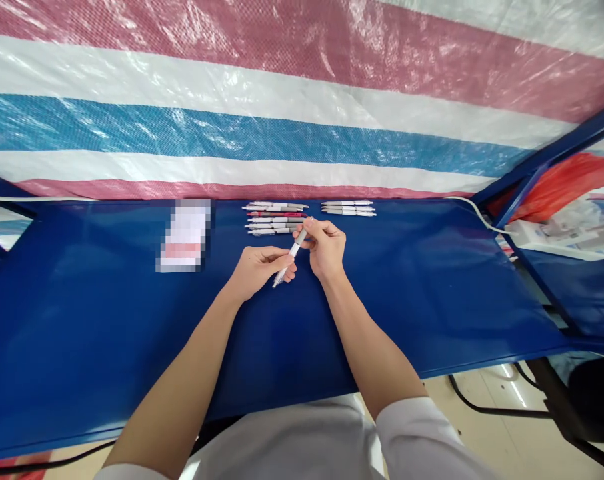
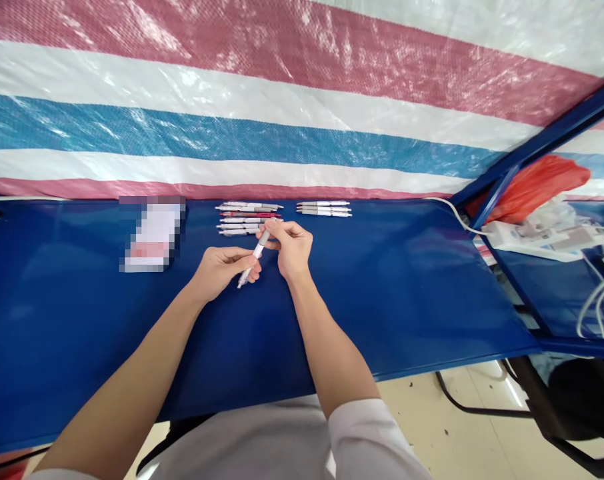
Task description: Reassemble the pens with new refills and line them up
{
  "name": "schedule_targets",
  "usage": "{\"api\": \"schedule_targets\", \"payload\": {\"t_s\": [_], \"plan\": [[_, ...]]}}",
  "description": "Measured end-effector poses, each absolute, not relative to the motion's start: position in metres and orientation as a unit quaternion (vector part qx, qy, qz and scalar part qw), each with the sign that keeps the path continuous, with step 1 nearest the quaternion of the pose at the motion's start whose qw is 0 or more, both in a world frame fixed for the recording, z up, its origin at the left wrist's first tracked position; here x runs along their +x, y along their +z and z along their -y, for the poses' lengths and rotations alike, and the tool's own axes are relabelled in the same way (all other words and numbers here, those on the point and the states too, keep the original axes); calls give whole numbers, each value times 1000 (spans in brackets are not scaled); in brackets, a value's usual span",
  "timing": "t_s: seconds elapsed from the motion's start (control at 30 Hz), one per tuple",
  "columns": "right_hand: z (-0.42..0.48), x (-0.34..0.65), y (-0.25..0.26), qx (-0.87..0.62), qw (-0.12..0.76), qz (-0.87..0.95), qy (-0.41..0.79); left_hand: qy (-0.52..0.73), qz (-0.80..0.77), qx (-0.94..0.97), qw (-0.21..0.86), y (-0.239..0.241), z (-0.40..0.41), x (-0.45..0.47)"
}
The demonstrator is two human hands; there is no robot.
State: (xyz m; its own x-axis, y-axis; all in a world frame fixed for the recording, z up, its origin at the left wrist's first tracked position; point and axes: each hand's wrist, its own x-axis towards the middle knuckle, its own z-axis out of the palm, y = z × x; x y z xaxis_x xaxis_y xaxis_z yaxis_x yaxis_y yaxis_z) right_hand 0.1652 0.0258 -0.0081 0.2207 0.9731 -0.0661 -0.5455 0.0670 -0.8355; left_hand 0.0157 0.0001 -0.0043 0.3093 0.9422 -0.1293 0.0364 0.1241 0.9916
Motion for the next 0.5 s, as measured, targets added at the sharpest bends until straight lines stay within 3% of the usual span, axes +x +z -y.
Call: {"api": "schedule_targets", "payload": {"t_s": [0.27, 0.5], "plan": [[-26, 166, -8, -405, 677, 270, 552, 324, -402, 497, 697, 1, -11, 14], [-32, 165, -13, -447, 700, 257, 494, 387, -459, 588, 542, -2, -20, 22]]}}
